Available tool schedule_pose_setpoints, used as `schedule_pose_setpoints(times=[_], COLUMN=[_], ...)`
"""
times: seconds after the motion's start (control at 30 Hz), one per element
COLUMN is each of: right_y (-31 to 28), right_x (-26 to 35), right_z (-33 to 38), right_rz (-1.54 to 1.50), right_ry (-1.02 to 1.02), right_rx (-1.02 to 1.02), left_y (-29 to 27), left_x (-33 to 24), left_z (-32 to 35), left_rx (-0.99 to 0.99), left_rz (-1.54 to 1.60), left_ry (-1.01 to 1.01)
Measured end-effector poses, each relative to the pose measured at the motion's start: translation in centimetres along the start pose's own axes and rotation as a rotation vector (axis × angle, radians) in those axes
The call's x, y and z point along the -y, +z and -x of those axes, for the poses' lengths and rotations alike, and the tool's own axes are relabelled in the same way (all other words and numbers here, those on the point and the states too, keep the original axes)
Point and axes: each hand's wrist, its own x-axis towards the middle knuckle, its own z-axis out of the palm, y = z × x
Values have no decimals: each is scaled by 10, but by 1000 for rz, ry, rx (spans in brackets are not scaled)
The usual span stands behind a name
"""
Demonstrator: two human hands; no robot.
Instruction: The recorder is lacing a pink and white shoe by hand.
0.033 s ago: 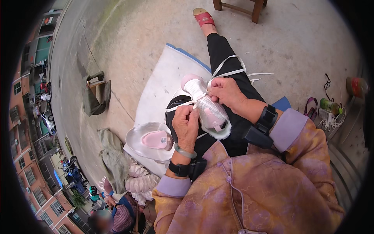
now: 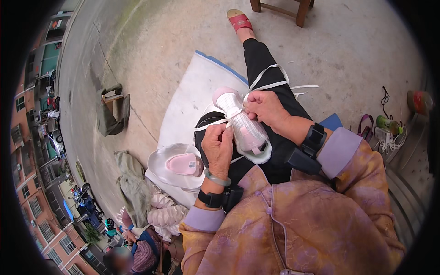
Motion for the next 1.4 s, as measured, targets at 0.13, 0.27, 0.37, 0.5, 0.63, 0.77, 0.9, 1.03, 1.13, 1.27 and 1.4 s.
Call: schedule_pose_setpoints(times=[0.13, 0.27, 0.37, 0.5, 0.63, 0.77, 0.9, 1.03, 1.13, 1.27, 1.4], right_y=[5, 1, 2, 9, 3, -3, -9, -12, -14, -14, -15], right_x=[0, -15, -20, -17, -15, -9, -5, 0, 0, -3, -4], right_z=[-2, -12, -17, -13, -5, -3, -7, -10, -6, -5, -5], right_rz=[38, 256, 463, 602, 615, 610, 592, 592, 667, 728, 734], right_ry=[-30, -167, -264, -301, -334, -325, -327, -266, -277, -439, -485], right_rx=[-7, 4, -68, -130, -96, 59, 184, 239, 200, 147, 143], left_y=[-3, -28, -67, -149, -100, -53, -19, -1, 1, 9, 17], left_x=[3, -9, -1, 60, 41, 9, -3, 1, 0, 11, 15], left_z=[2, -4, -17, -14, -7, -7, -12, -8, -3, 1, -6], left_rx=[-44, -138, -452, -554, -334, 74, 136, 74, 85, 40, -38], left_rz=[233, 472, 753, 1260, 1185, 1110, 985, 914, 718, 408, 227], left_ry=[-171, -376, -398, -370, -646, -657, -676, -582, -503, -351, -120])
